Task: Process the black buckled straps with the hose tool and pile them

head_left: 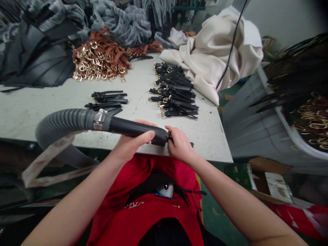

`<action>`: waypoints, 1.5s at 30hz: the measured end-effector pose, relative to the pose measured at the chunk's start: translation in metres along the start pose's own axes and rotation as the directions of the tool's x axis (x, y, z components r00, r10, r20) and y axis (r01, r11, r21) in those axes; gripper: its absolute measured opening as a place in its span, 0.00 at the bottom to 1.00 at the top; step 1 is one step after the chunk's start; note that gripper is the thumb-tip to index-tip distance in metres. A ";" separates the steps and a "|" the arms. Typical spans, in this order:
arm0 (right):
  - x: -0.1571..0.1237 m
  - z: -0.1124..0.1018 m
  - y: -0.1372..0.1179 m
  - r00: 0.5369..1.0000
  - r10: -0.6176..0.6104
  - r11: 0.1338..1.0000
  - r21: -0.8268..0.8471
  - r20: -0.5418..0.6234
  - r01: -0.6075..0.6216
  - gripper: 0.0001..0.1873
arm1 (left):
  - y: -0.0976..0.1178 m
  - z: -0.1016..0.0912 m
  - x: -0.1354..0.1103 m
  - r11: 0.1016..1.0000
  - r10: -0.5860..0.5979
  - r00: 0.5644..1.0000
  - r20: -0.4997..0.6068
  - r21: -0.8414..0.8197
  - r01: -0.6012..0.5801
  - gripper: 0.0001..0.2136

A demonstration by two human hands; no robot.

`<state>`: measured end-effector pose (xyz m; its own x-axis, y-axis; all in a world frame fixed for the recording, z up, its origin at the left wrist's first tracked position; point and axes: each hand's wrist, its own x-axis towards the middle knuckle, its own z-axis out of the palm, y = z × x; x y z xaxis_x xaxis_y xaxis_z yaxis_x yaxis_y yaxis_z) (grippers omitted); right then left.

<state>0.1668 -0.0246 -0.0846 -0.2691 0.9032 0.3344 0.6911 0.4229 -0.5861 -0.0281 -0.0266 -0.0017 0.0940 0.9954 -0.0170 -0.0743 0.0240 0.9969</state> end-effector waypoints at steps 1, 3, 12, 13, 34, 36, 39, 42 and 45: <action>0.000 0.000 0.000 1.000 0.000 1.000 -0.008 0.005 0.000 0.30 | 0.003 -0.005 -0.001 0.999 -0.023 0.998 -0.066 -0.050 0.020 0.13; 0.000 -0.001 -0.002 1.000 -0.004 0.999 -0.033 0.017 0.005 0.27 | 0.007 -0.019 -0.008 0.986 -0.052 0.972 -0.231 -0.165 0.013 0.15; -0.002 -0.004 -0.003 1.000 -0.023 0.999 -0.042 0.016 0.024 0.19 | -0.008 -0.051 -0.049 0.942 -0.147 0.932 -0.332 -0.335 0.030 0.16; -0.003 -0.004 -0.003 1.000 -0.021 0.999 -0.039 0.012 0.021 0.18 | -0.009 -0.050 -0.050 0.939 -0.153 0.935 -0.320 -0.341 0.036 0.17; -0.005 -0.004 -0.004 0.994 0.108 0.994 -0.001 -0.013 -0.108 0.22 | 0.001 -0.001 0.003 0.998 0.034 0.998 0.054 0.046 -0.037 0.12; -0.005 -0.003 -0.004 0.993 0.112 0.994 0.002 -0.023 -0.112 0.24 | 0.000 -0.001 0.001 0.999 0.030 0.996 0.085 0.028 -0.032 0.12; -0.004 -0.002 -0.003 0.993 0.118 0.993 0.009 -0.032 -0.117 0.23 | 0.000 -0.003 -0.003 0.999 -0.008 0.994 0.108 0.041 0.003 0.13; -0.004 0.000 -0.001 0.994 0.106 0.994 0.006 -0.038 -0.106 0.23 | -0.002 -0.003 -0.006 0.998 -0.012 0.999 0.043 0.065 0.010 0.12; -0.003 0.000 0.000 0.995 0.088 0.996 -0.015 -0.038 -0.088 0.24 | -0.005 0.004 -0.006 0.999 0.027 0.999 0.029 0.037 -0.028 0.12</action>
<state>0.1679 -0.0274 -0.0860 -0.1817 0.9333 0.3098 0.7220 0.3405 -0.6023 -0.0242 -0.0329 -0.0067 0.1208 0.9926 0.0126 -0.0400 -0.0078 0.9992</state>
